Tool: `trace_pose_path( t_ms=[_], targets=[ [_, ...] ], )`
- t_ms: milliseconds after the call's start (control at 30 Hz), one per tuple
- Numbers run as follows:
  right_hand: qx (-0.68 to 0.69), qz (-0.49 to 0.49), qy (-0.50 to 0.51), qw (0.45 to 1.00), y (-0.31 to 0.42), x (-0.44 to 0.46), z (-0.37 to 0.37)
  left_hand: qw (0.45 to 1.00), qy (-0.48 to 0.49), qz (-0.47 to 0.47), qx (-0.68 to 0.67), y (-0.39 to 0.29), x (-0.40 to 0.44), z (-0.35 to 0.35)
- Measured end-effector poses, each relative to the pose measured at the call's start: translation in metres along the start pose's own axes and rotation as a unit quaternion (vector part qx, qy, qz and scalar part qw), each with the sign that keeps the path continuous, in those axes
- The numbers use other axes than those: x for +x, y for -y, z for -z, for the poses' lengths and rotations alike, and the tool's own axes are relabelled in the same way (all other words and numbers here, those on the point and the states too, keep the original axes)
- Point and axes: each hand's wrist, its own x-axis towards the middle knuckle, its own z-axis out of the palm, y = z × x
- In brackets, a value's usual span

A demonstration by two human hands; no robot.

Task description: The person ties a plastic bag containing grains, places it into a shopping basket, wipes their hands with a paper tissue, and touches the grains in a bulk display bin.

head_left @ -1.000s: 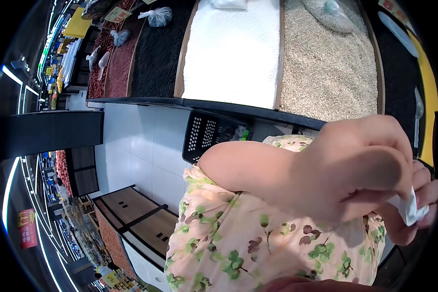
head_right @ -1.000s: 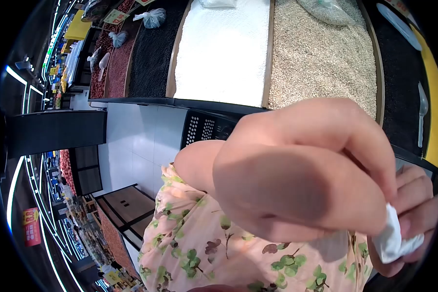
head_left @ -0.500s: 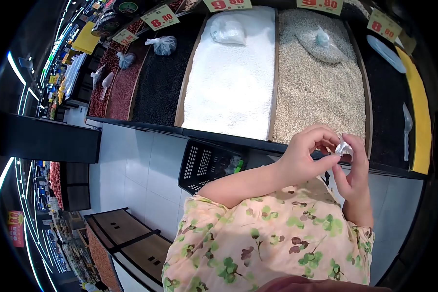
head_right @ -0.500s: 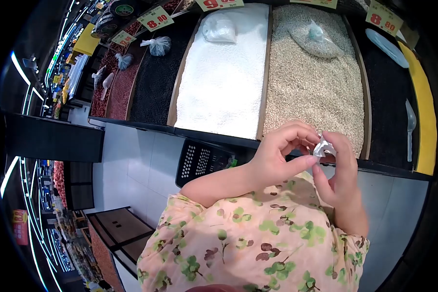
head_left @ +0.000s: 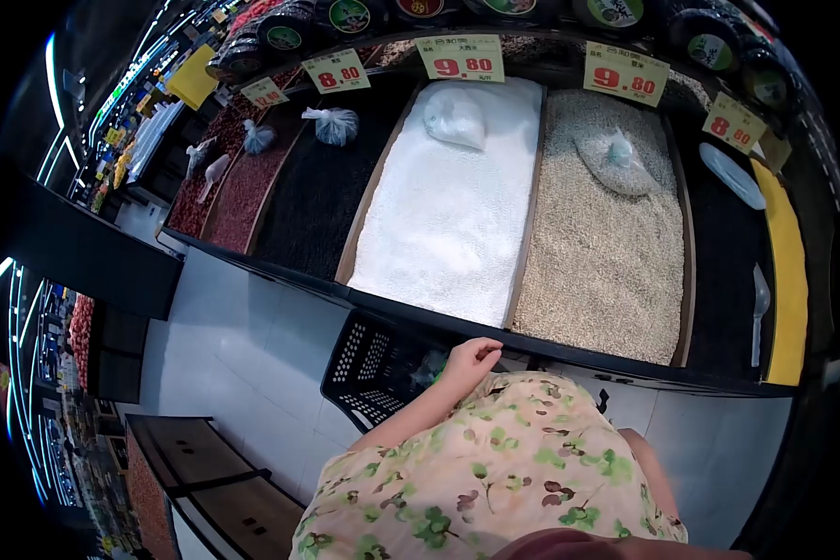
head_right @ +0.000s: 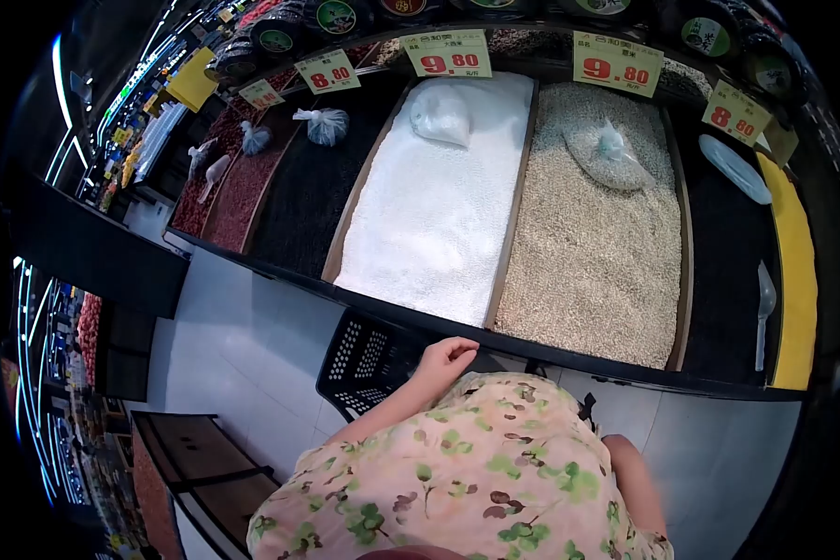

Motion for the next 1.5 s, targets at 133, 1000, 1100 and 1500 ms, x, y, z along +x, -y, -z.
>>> trace_pose_path(
  t_ms=[133,1000,1100,1500],
  targets=[
    [0.183,0.036,-0.075,0.98,-0.002,0.022,-0.019,0.974,-0.054,0.041,0.215,0.04,-0.019,0.026],
    [0.21,-0.006,-0.141,0.967,0.023,0.058,-0.048,0.94,0.011,0.118,0.321,0.11,-0.03,0.021],
    [0.21,-0.016,-0.131,0.969,0.026,0.058,-0.054,0.942,0.03,0.118,0.311,0.12,-0.028,0.022],
    [0.224,-0.038,-0.092,0.97,0.036,0.066,-0.074,0.955,0.027,0.121,0.271,0.129,-0.023,0.029]
  ],
)
